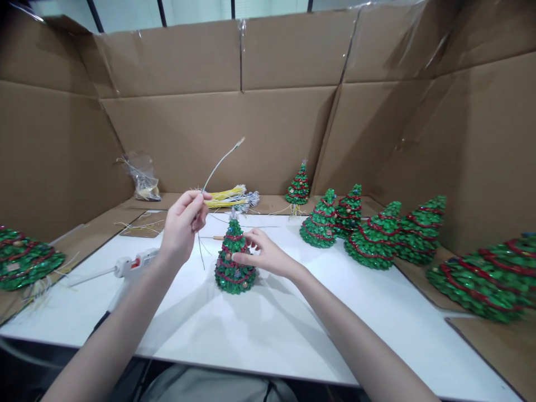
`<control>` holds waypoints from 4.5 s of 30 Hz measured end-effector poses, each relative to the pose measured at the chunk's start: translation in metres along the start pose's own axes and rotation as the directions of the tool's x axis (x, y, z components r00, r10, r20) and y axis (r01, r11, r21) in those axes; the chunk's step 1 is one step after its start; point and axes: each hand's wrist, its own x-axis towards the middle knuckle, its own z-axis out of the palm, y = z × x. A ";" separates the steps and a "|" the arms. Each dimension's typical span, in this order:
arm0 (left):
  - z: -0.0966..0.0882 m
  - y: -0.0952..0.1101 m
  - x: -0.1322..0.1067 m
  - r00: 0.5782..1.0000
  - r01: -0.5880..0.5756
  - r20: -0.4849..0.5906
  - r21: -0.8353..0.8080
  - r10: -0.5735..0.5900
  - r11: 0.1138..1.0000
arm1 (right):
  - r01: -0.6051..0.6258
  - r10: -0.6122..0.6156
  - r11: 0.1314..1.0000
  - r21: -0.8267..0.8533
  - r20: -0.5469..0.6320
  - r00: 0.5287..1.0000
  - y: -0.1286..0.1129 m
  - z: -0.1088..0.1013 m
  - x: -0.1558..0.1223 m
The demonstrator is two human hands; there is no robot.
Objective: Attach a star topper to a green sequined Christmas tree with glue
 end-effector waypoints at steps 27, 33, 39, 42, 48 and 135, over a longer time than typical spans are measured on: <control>-0.017 -0.010 -0.039 0.991 -0.029 -0.125 0.077 0.038 0.997 | 0.055 -0.065 0.986 -0.156 -0.062 0.996 0.015 0.018 -0.006; -0.019 -0.008 -0.039 0.987 -0.040 -0.152 0.058 0.049 0.998 | 0.042 -0.055 0.963 -0.266 -0.042 0.998 0.007 -0.002 -0.009; -0.021 -0.007 -0.038 0.983 -0.047 -0.172 0.062 0.057 0.997 | 0.094 -0.091 0.881 -0.464 0.028 0.995 -0.003 -0.032 -0.013; -0.022 -0.006 -0.037 0.983 -0.047 -0.173 0.060 0.056 0.997 | 0.094 -0.071 0.834 -0.544 0.063 0.995 -0.006 -0.043 -0.016; -0.023 -0.006 -0.038 0.983 -0.050 -0.171 0.064 0.060 0.997 | 0.093 -0.034 0.809 -0.581 0.111 0.993 -0.012 -0.054 -0.020; -0.145 0.062 -0.128 0.760 0.178 -0.193 0.980 -0.620 -0.087 | 0.159 -0.174 0.985 -0.072 -0.470 0.865 -0.043 -0.028 -0.009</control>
